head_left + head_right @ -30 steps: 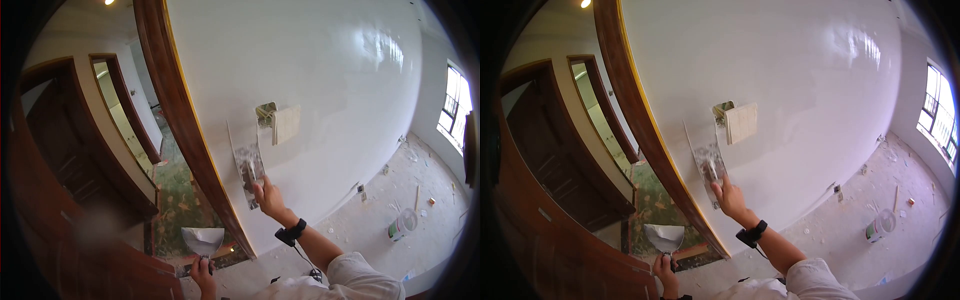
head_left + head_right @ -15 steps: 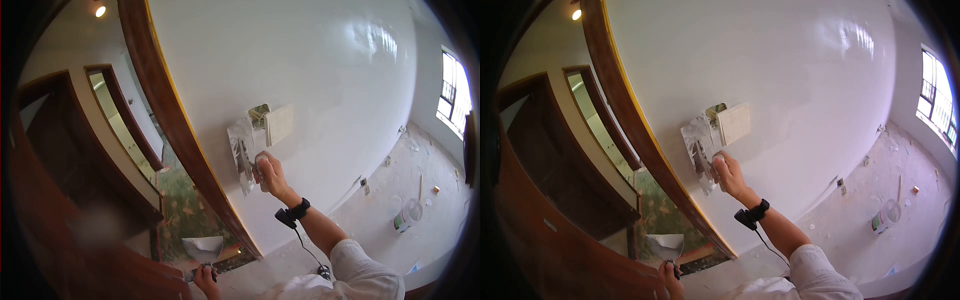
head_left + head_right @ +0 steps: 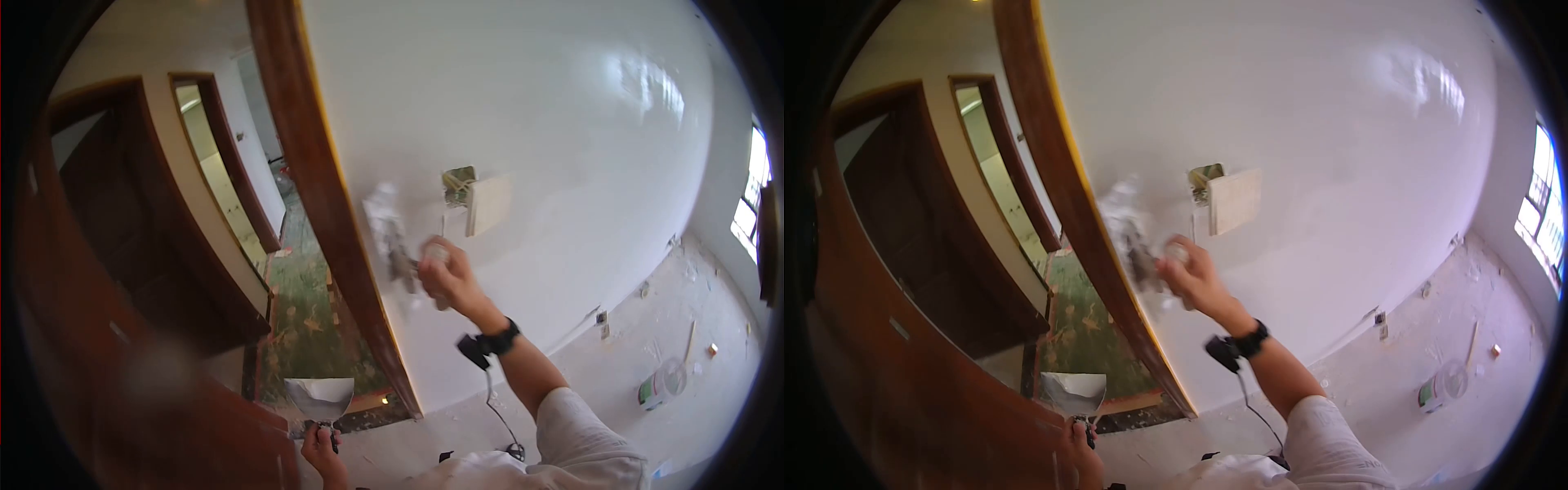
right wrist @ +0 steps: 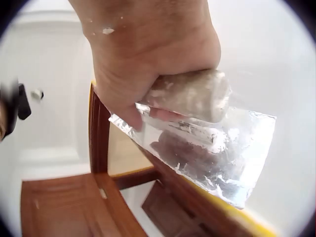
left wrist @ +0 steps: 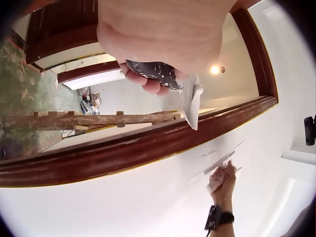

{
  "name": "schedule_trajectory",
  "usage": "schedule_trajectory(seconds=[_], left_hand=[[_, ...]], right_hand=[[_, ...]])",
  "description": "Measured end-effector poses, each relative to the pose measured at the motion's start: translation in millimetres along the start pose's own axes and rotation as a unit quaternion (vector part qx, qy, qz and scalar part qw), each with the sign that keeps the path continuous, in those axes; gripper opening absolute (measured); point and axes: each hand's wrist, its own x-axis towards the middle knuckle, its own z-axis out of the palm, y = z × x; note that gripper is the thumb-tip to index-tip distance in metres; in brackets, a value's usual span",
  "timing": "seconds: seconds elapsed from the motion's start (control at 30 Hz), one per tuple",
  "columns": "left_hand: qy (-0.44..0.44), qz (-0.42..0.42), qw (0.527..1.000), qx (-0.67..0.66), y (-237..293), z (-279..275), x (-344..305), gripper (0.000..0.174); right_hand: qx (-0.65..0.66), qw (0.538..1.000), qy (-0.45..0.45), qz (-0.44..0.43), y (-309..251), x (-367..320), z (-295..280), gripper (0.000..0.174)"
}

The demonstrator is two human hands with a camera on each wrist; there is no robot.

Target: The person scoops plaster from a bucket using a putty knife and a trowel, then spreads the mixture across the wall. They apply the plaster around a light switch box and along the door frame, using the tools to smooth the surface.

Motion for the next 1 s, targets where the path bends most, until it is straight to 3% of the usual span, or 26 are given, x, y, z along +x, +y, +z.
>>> schedule_trajectory(seconds=[0.03,0.07,0.13,0.2,0.27,0.3,0.43,0.57,0.73,0.87,1.0], left_hand=[[0.014,0.02,0.999,-0.032,-2,-3,-1,0.025],[0.032,0.038,0.997,-0.067,-5,-4,-3,0.024],[0.039,0.026,0.999,-0.023,-5,-11,-8,0.026],[0.028,0.004,0.999,-0.018,-8,-17,-12,0.025],[0.035,-0.011,0.999,-0.028,-9,-10,-14,0.024],[0.032,-0.007,0.999,-0.026,-13,-6,-14,0.024],[0.007,-0.041,0.997,-0.068,-32,6,-19,0.023],[-0.002,-0.049,0.997,-0.055,-40,14,-18,0.022],[0.005,-0.062,0.997,-0.049,-62,16,-15,0.02],[0.014,-0.092,0.995,-0.019,-62,13,-5,0.02],[0.005,-0.103,0.995,-0.014,-57,28,0,0.021]], right_hand=[[-0.189,0.981,0.024,-0.049,-4,-13,-10,0.023],[-0.373,0.922,0.039,-0.1,-11,-25,-23,0.019],[-0.503,0.857,0.039,-0.099,-18,-41,-53,0.024],[-0.655,0.731,0.004,-0.188,-29,-39,-83,0.026],[-0.72,0.657,-0.001,-0.223,-41,-28,-98,0.026],[-0.724,0.662,0.01,-0.194,-47,-24,-101,0.019],[-0.73,0.649,-0.012,-0.213,-59,-9,-101,0.015],[-0.774,0.599,-0.037,-0.201,-55,0,-119,0.021],[-0.789,0.58,-0.059,-0.195,-49,8,-117,0.019],[-0.78,0.592,-0.051,-0.199,-50,18,-111,0.011],[-0.779,0.608,-0.081,-0.133,-47,10,-106,0.012]])
